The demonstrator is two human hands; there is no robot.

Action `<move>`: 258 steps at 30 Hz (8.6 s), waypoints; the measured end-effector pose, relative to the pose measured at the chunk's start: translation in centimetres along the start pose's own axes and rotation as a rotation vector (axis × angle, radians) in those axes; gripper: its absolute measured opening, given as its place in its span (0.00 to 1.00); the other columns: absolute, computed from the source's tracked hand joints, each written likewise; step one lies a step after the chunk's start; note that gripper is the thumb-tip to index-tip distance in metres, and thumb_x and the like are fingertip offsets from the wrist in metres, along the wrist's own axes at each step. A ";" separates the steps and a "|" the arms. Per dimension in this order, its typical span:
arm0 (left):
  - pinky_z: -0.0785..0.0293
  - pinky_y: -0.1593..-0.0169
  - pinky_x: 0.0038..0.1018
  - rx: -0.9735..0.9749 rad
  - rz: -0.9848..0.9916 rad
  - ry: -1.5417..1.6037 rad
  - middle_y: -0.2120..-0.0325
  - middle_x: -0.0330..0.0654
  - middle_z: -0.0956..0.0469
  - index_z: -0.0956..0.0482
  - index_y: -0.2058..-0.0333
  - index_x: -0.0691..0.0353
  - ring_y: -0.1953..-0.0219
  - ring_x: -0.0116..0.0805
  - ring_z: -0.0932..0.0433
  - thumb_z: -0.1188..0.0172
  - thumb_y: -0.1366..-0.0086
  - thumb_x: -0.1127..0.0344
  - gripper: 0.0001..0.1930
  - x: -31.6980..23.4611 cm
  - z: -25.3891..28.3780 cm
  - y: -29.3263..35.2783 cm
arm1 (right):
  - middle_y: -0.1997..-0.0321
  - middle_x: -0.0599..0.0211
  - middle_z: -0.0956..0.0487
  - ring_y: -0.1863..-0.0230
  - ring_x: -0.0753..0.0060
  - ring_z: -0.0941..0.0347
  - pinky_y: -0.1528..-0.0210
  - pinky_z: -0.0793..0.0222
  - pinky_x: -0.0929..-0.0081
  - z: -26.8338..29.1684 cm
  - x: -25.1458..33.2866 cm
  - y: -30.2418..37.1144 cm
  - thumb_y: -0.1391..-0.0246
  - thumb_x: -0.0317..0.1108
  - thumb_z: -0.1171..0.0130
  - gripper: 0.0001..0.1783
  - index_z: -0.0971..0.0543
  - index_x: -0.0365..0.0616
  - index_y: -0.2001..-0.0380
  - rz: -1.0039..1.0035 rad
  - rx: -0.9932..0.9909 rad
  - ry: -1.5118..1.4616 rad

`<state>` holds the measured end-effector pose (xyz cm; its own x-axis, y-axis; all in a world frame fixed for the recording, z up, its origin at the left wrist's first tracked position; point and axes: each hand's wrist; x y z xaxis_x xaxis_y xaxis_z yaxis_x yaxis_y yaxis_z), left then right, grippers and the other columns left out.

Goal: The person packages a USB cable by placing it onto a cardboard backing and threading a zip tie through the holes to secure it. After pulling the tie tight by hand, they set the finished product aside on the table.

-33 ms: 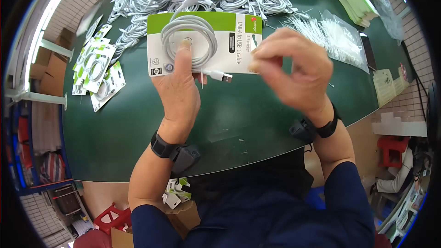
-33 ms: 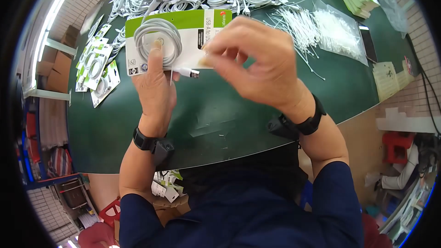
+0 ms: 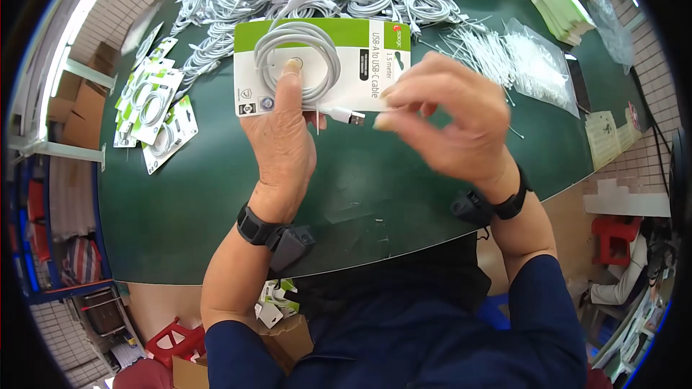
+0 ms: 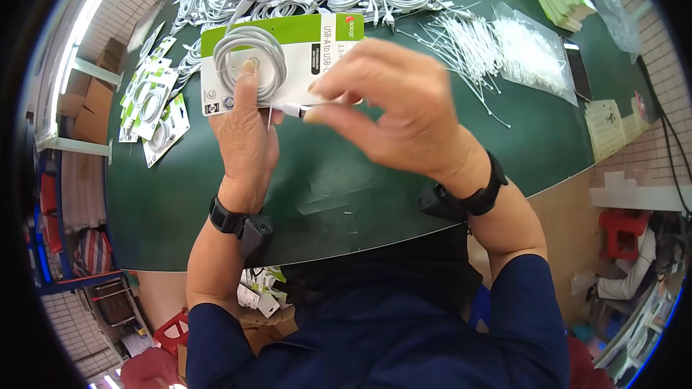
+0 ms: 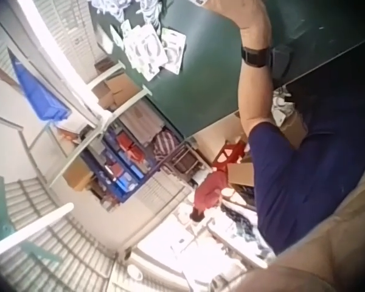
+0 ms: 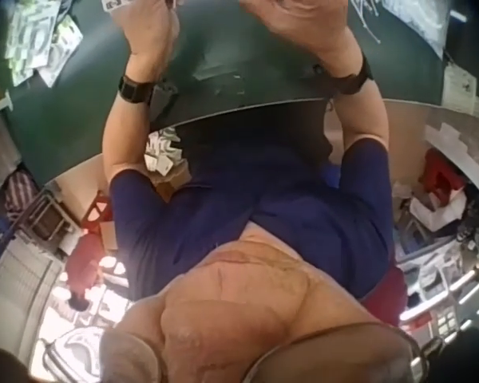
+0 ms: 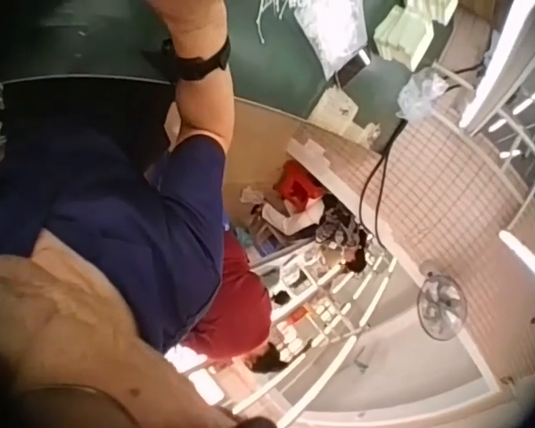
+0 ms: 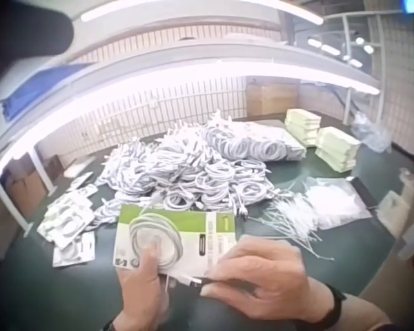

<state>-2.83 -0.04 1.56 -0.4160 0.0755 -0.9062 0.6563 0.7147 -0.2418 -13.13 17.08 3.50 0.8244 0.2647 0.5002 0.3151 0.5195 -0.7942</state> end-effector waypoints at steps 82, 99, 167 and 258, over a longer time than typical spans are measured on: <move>0.21 0.57 0.23 0.086 0.072 0.055 0.57 0.42 0.20 0.26 0.47 0.70 0.59 0.26 0.21 0.38 0.33 0.72 0.17 0.4 1.2 1.4 | 0.65 0.67 0.20 0.75 0.70 0.21 0.77 0.25 0.73 -5.7 -0.2 -0.1 0.54 0.24 0.34 0.07 0.22 0.42 0.70 0.219 0.172 0.485; 0.22 0.59 0.23 0.115 0.009 -0.028 0.51 0.42 0.24 0.33 0.41 0.66 0.55 0.28 0.23 0.37 0.32 0.69 0.24 0.7 1.9 0.4 | 0.66 0.60 0.21 0.72 0.65 0.21 0.75 0.24 0.74 -7.0 -0.9 1.2 0.63 0.18 0.30 0.10 0.20 0.34 0.73 0.293 -0.009 0.302; 0.16 0.69 0.23 0.113 0.195 0.039 0.58 0.44 0.19 0.24 0.48 0.69 0.62 0.28 0.18 0.38 0.32 0.71 0.16 1.7 0.8 1.8 | 0.68 0.68 0.16 0.72 0.70 0.25 0.69 0.29 0.76 -5.5 -3.0 0.4 0.56 0.19 0.28 0.12 0.18 0.41 0.67 0.154 -0.025 0.328; 0.27 0.54 0.35 0.309 0.172 -0.910 0.57 0.47 0.19 0.22 0.48 0.65 0.57 0.38 0.22 0.44 0.29 0.65 0.15 4.8 7.9 0.7 | 0.75 0.69 0.27 0.74 0.65 0.25 0.72 0.29 0.65 -9.1 -3.4 2.6 0.52 0.31 0.41 0.03 0.25 0.47 0.75 0.158 0.121 0.453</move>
<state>0.61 -4.71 -5.73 0.2605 -0.4970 -0.8277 0.8527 0.5205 -0.0442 -10.85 10.14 -3.38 0.9876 -0.0177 0.1557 0.1351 0.5995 -0.7889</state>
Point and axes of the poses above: each hand's wrist, its own y-axis away from the middle knuckle, its own z-axis out of the back of the hand, x = y × z
